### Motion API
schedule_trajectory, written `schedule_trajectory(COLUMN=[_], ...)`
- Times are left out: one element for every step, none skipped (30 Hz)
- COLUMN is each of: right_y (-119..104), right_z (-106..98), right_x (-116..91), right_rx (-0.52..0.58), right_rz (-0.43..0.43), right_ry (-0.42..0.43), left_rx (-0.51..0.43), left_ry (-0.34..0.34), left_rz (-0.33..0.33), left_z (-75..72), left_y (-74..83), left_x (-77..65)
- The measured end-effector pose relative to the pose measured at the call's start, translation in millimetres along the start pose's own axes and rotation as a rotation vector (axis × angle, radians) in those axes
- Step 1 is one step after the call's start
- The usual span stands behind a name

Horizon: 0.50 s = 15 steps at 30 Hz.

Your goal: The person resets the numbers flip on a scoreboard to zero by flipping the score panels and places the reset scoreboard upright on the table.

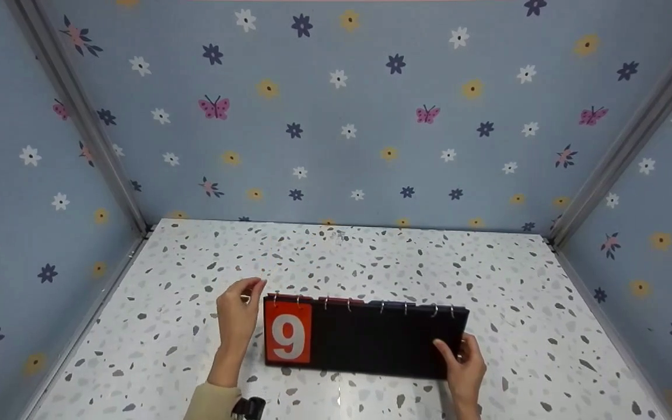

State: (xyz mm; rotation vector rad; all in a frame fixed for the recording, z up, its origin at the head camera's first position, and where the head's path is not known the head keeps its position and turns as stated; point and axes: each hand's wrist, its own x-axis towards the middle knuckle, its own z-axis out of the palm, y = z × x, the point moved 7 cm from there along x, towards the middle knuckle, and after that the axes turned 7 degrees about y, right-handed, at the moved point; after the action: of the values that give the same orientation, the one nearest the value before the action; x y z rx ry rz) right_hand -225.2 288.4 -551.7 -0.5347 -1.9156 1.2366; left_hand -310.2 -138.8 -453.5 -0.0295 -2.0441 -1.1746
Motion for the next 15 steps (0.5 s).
schedule_trajectory(right_y=[0, 0, 0, 0, 0, 0, -1, -1, -2, -2, -2, -2, -1, -1, -1], right_z=[0, 0, 0, 0, 0, 0, -1, -1, -1, -1, -1, -1, -1, -1, -1], right_x=[0, 0, 0, 0, 0, 0, 0, -1, -1, -1, -1, -1, -1, -1, -1], right_rx=[0.001, 0.000, -0.005, -0.004, -0.001, 0.003, 0.005, 0.007, 0.008, 0.013, 0.014, 0.015, 0.014, 0.005, 0.005], right_rz=[0.002, 0.003, 0.004, 0.004, 0.003, -0.001, -0.006, -0.011, -0.016, -0.020, -0.022, -0.020, -0.012, -0.011, -0.007], right_ry=[-0.003, -0.004, -0.007, -0.008, -0.009, -0.008, -0.006, -0.004, -0.001, 0.002, 0.005, 0.008, 0.011, 0.013, 0.015], left_rx=[-0.010, -0.021, -0.032, -0.044, -0.057, -0.069, -0.076, -0.084, -0.092, -0.097, -0.103, -0.108, -0.114, -0.115, -0.112], left_ry=[0.020, 0.040, 0.061, 0.079, 0.097, 0.111, 0.123, 0.136, 0.147, 0.157, 0.165, 0.173, 0.179, 0.184, 0.188], left_rz=[0.003, 0.007, 0.011, 0.012, 0.009, 0.005, -0.002, -0.010, -0.015, -0.024, -0.036, -0.050, -0.064, -0.079, -0.095], left_z=[-2.3, -4.6, -6.7, -8.5, -10.4, -11.7, -12.5, -13.4, -14.0, -14.2, -14.1, -13.5, -12.8, -11.8, -10.7], left_y=[0.3, 0.7, 0.8, 0.7, 0.7, 0.3, -0.1, -0.2, -0.3, -0.6, -1.1, -2.1, -3.0, -4.2, -5.4], left_x=[-4.2, -8.3, -12.4, -16.6, -20.6, -24.6, -28.8, -32.6, -36.6, -40.8, -45.1, -49.7, -54.4, -59.0, -63.6])
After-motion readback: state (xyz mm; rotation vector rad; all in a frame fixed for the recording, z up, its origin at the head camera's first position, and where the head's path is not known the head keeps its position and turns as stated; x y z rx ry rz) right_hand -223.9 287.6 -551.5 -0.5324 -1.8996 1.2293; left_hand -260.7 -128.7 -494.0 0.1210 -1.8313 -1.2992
